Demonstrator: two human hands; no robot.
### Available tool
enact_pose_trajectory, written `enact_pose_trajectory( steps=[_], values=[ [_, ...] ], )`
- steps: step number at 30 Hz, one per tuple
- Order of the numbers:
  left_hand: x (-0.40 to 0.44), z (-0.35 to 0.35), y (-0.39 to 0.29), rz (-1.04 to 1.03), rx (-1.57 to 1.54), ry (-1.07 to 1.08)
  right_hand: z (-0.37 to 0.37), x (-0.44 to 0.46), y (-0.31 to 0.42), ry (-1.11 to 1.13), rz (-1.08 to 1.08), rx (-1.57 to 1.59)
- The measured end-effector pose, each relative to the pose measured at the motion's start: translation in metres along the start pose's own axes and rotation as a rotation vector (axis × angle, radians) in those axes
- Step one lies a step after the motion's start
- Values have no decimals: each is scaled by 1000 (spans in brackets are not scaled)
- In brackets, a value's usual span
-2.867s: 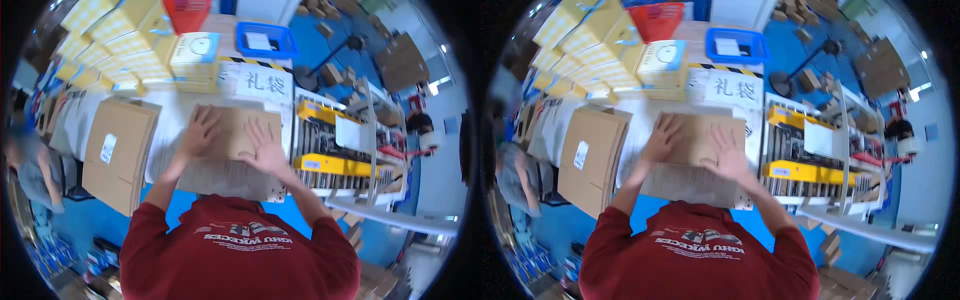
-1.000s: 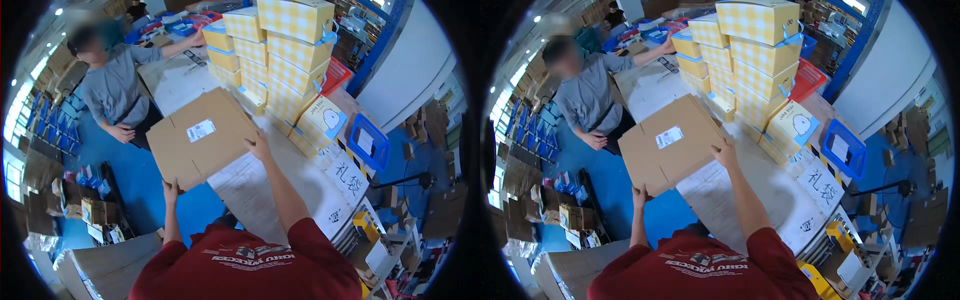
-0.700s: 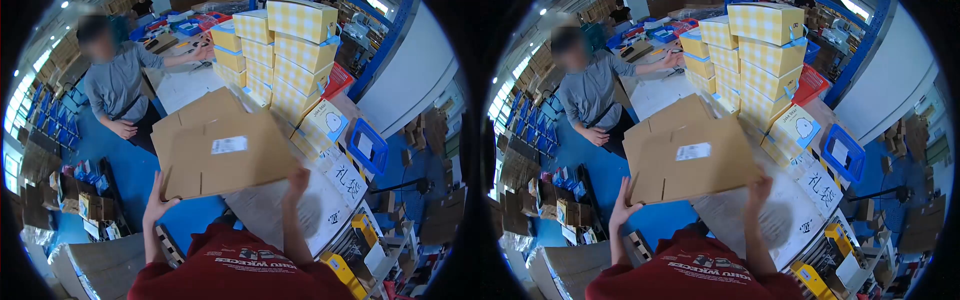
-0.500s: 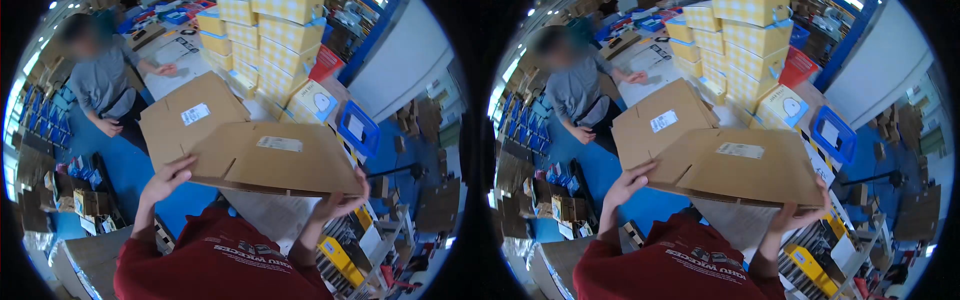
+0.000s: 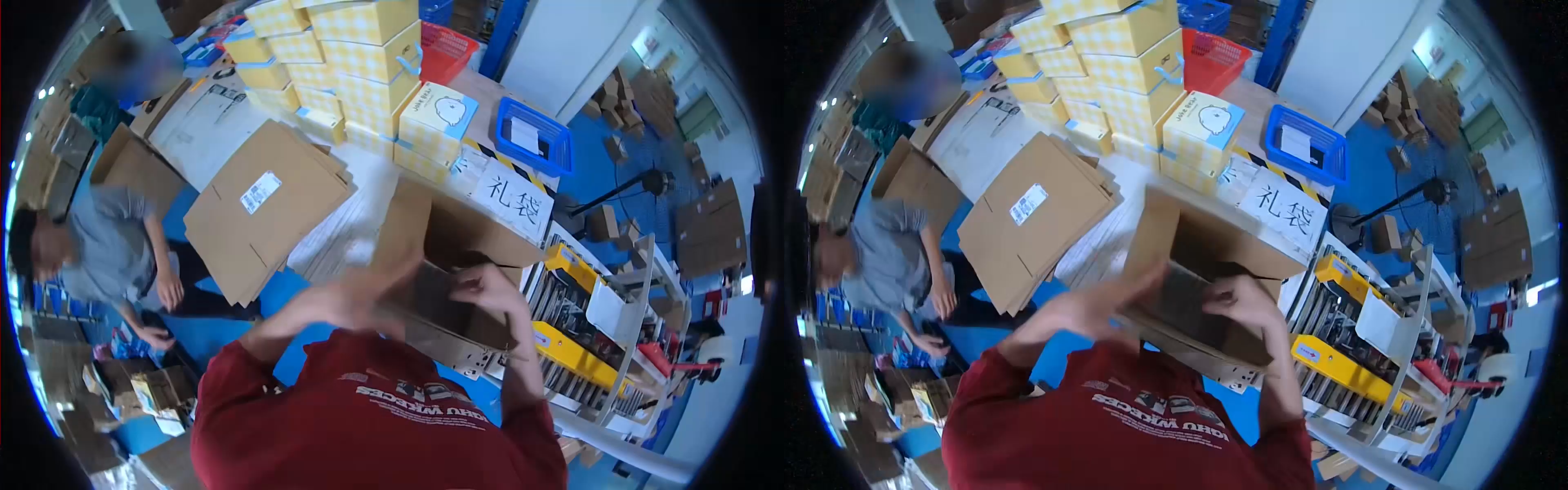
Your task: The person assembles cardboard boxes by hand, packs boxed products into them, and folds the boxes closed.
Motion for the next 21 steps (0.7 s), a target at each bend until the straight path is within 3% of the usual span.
enact_pose_trajectory(
  steps=[3,4,6,7,9,10,11,12,14,15,17,19,20,21],
  values=[
    [-7,-32,6,439,-264,987,11,10,-44,-7,294,855],
    [-9,-35,9,443,-273,984,13,-17,-50,0,287,852],
    [13,-15,45,632,-160,212,38,-69,-44,-95,292,673],
    [14,-14,50,632,-150,201,43,-64,-33,-91,306,667],
    [9,-20,45,421,244,113,44,-67,-9,-772,224,-1],
    [6,-29,42,307,429,65,33,-69,-4,-802,265,-188],
    [0,-36,52,298,423,70,21,-72,0,-845,305,-374],
    [-14,-37,75,444,57,-31,-6,-72,-6,-606,448,-374],
    [-67,-60,146,656,-847,-148,-68,-94,-32,-279,535,-504],
    [-98,-82,169,707,-1393,-122,-90,-104,-47,-284,530,-499],
    [-106,-97,163,787,-1404,-145,-96,-113,-77,-713,774,-443],
    [-106,-110,159,965,-1419,-160,-55,-52,-133,-790,770,-524],
    [-104,-115,159,1058,-1425,-167,-8,-42,-97,-1023,675,-182],
    [-100,-107,162,1103,-1423,-164,17,-8,-129,-1043,471,284]
  ],
)
Point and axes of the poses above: each hand's wrist, its own x-axis towards the middle knuckle, its own z-axis out of the back of the hand, y = z × x, the point moved 3 cm from there along x, towards the middle knuckle, and after that the axes turned 2 degrees about -z, right-handed, at the moved point
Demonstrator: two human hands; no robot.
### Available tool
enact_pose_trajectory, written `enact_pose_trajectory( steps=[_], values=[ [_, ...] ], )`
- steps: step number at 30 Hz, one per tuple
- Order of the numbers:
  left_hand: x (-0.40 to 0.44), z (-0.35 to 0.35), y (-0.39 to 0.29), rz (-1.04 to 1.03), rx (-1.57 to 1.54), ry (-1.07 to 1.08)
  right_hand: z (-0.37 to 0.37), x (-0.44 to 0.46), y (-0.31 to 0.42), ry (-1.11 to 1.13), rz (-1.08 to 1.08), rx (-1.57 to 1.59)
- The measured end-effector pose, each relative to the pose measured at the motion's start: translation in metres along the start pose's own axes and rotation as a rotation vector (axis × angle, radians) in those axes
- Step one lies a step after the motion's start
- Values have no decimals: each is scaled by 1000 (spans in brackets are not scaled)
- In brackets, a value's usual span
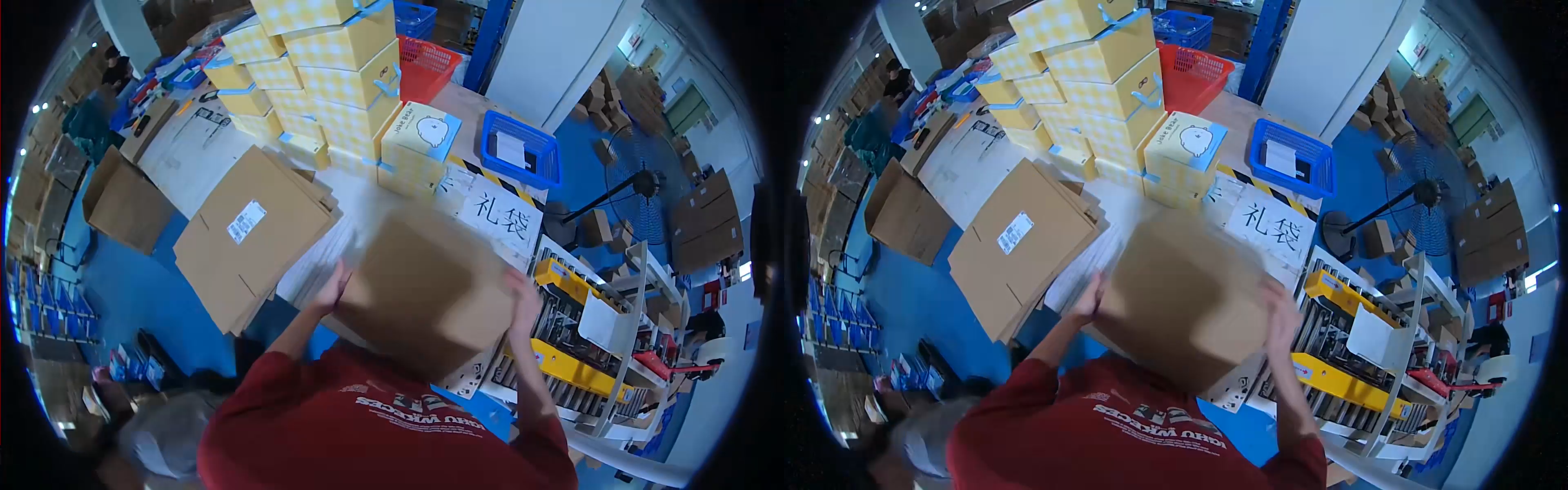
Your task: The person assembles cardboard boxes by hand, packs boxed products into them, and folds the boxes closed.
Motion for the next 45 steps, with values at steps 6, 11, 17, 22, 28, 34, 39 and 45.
enact_pose_trajectory(
  steps=[6,11,17,22,28,34,39,45],
  values=[
    [-47,-74,-118,-440,1186,-93,-147,18,-235,473,-854,303],
    [-29,-25,-120,-529,983,-227,-204,189,-269,364,-670,433],
    [-10,-38,-123,-567,834,-294,-251,370,-190,199,-714,385],
    [-1,-21,-109,-546,509,-292,-242,297,-233,103,-952,757],
    [11,-37,-122,-562,331,-157,-183,227,-190,-150,-1003,1000],
    [18,-31,-117,-558,343,-78,-4,186,15,-180,-240,486],
    [35,-24,-120,-521,257,-37,-38,124,217,419,385,-449],
    [53,20,-98,-518,269,-65,-27,70,106,260,-128,-85]
  ],
)
Point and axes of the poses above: each hand's wrist, its own x-axis towards the middle knuckle, its own z-axis out of the back of the hand, y = z × x, the point moved 3 cm from there along x, towards the middle knuckle, and after that the axes turned 2 degrees about -z, right-handed, at the moved point
